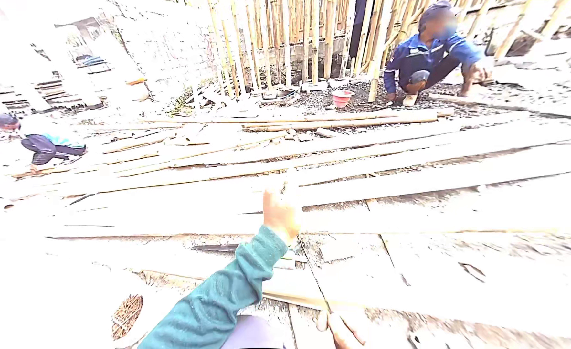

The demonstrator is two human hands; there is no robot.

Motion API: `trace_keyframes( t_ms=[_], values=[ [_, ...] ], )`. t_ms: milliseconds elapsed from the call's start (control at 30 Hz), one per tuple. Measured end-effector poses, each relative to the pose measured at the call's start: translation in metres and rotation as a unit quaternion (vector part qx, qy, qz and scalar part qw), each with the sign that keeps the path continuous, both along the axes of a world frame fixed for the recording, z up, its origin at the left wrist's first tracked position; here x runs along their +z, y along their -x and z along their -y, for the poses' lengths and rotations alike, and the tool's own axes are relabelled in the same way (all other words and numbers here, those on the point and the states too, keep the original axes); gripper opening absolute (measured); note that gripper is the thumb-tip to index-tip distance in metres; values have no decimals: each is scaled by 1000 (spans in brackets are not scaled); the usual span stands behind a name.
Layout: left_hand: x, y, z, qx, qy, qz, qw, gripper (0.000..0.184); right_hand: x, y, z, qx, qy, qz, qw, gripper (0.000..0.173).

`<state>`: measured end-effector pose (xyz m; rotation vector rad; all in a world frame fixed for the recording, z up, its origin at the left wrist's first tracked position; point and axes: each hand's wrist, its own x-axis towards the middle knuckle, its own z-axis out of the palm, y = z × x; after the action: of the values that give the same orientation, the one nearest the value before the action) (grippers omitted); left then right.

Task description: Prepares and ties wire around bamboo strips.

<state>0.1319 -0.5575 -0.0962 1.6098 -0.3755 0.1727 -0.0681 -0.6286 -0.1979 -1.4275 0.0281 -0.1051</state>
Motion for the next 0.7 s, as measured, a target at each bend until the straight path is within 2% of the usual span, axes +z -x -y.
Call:
trace_keyframes(
  t_ms=[33, 67, 100, 167, 233, 267, 300, 367, 433, 467, 533, 567, 600, 633, 700],
  values=[
    [-3, 0, 2, 45, -76, 35, 995, 42, 5, 8, -2, -69, 174, 17, 982, 29],
    [0, -2, 6, 73, -132, 22, 988, 42, 12, 15, -5, -117, 292, 32, 949, 30],
    [9, -4, 12, 85, -167, -34, 982, 44, 23, 22, -4, -143, 356, 39, 923, 31],
    [23, -13, 22, 97, -136, -113, 979, 49, 37, 30, 23, -157, 373, 40, 914, 31],
    [31, -8, 31, 64, -58, -137, 987, 52, 37, 34, 78, -156, 350, 35, 923, 33],
    [35, -2, 37, 41, -25, -139, 989, 52, 36, 35, 101, -150, 371, 34, 916, 33],
    [38, 2, 45, 26, -30, -125, 991, 51, 37, 38, 111, -142, 424, 40, 894, 32],
    [38, -1, 62, 39, -128, -90, 987, 46, 57, 46, 93, -72, 509, 67, 855, 24],
    [36, -10, 77, 25, -219, -96, 971, 51, 93, 48, 87, -34, 524, 65, 849, 24],
    [38, -13, 82, 4, -233, -97, 968, 51, 101, 47, 105, -44, 511, 50, 857, 27],
    [41, -17, 92, -47, -141, -53, 987, 47, 76, 38, 169, -104, 541, 40, 834, 34],
    [45, -12, 102, -87, -87, -30, 992, 49, 62, 34, 183, -106, 556, 27, 824, 34],
    [49, -7, 116, -109, -92, -6, 990, 52, 57, 32, 180, -74, 564, 19, 822, 31],
    [51, -8, 132, -109, -142, 10, 984, 53, 67, 30, 166, -9, 565, 10, 825, 28],
    [31, -17, 164, -116, -235, 6, 965, 49, 126, 22, 139, 107, 509, -21, 854, 28]
  ],
)
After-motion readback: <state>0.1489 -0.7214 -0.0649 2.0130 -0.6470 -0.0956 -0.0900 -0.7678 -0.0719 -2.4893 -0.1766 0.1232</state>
